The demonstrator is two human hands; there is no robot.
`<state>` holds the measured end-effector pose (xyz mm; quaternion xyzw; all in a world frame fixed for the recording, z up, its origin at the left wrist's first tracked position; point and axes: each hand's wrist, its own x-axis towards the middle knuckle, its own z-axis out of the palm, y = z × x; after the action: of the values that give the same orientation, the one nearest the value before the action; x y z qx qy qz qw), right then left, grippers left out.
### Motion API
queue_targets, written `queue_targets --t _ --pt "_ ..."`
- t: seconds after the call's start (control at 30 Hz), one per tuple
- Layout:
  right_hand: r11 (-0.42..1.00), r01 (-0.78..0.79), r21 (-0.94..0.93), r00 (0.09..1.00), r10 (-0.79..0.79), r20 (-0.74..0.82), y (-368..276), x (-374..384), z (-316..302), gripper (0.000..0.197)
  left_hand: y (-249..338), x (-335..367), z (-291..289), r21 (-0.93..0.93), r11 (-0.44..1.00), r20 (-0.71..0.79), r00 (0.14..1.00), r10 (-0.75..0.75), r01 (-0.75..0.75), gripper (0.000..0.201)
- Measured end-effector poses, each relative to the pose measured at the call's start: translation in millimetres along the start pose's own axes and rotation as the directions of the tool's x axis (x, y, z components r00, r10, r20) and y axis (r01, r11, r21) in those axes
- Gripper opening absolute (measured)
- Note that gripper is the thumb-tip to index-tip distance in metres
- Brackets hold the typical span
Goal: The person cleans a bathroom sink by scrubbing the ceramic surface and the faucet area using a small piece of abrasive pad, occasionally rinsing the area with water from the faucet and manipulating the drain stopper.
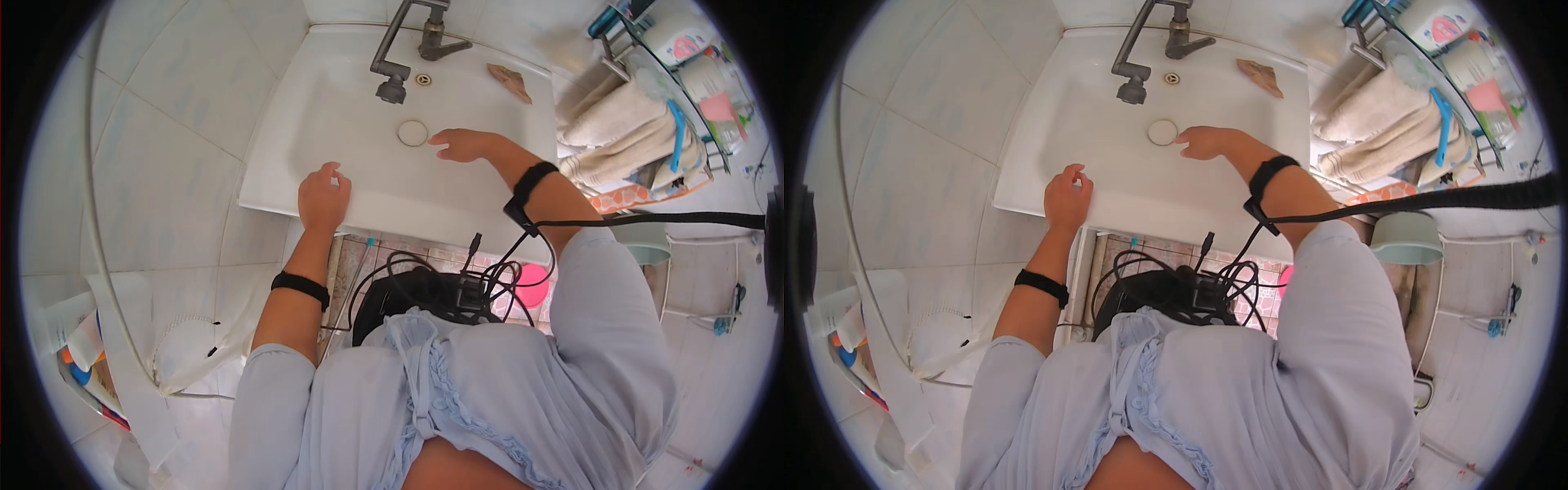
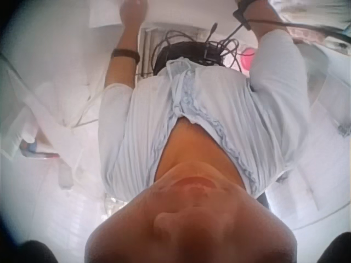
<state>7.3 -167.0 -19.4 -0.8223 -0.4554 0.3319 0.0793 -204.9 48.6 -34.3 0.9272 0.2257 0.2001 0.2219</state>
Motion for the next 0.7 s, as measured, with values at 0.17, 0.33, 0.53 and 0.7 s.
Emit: queue_targets --t 0.17,0.33,0.53,0.7 --pt "0.969 0.003 -0.246 0.999 -0.013 -0.040 23 67 23 0.051 3 1 2 -0.013 1.000 0.006 1.000 -0.013 0.013 0.020" --pt "0.995 -0.051 -0.091 0.987 0.036 -0.158 13 79 27 0.052 -3 -4 2 -0.015 1.000 -0.030 1.000 -0.002 0.002 0.016" --pt "0.981 -0.152 -0.116 0.958 0.118 -0.263 15 101 22 0.061 3 0 1 0.012 1.000 -0.012 1.000 0.027 -0.027 0.013" --pt "0.973 -0.111 -0.204 0.975 0.067 -0.214 2 103 15 0.061 -4 -3 2 0.018 0.999 -0.029 0.999 0.041 -0.040 0.012"
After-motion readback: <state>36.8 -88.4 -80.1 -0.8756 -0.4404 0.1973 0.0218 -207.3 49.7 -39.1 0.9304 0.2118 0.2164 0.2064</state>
